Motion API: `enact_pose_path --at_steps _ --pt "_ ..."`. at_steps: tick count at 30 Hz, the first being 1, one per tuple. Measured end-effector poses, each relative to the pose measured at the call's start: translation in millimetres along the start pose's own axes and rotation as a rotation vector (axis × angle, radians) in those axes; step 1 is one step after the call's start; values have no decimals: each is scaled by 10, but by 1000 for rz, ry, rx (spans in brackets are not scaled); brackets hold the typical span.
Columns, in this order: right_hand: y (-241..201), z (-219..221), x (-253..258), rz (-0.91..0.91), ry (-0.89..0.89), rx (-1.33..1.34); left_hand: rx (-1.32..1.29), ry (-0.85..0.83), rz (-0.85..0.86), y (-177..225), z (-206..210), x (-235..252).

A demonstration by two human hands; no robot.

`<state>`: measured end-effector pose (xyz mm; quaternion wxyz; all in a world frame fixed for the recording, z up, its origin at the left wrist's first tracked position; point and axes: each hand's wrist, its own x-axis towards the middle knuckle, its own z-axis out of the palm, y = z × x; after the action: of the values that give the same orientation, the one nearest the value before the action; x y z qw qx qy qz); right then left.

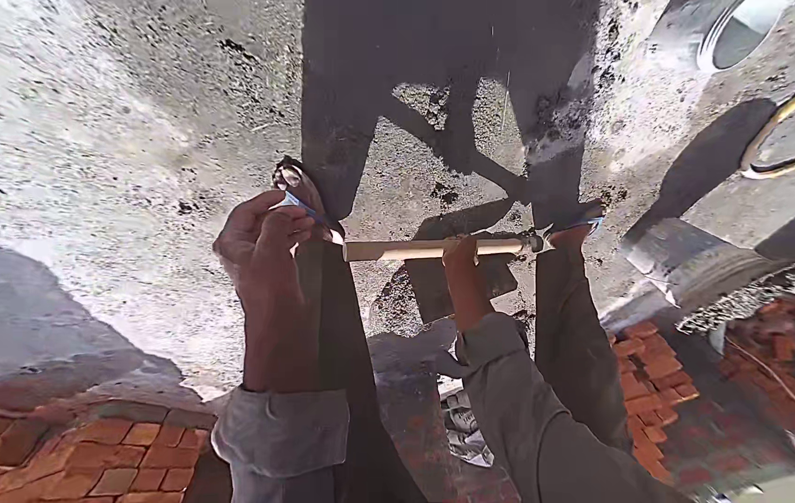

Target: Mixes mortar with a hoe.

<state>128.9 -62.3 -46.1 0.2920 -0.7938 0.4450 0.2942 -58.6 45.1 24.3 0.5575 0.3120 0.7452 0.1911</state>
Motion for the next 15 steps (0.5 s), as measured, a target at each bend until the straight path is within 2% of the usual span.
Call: enact_pose_path --at_steps 4,6,8,12,13,15 --pt "-228 378 123 -122 -173 50 -71 207 40 27 -279 166" --pt "-492 548 243 -123 -262 148 -90 229 39 -28 -370 214" --pt "-854 707 112 -82 -379 273 -86 219 42 -61 -362 251" --pt "-1432 469 -47 -64 -648 380 -35 154 55 -123 -19 216" --pt "-1536 412 -55 -78 -659 355 -29 143 58 -147 72 194" --pt "-1680 271 50 -126 -547 291 -20 96 79 -164 249 127"
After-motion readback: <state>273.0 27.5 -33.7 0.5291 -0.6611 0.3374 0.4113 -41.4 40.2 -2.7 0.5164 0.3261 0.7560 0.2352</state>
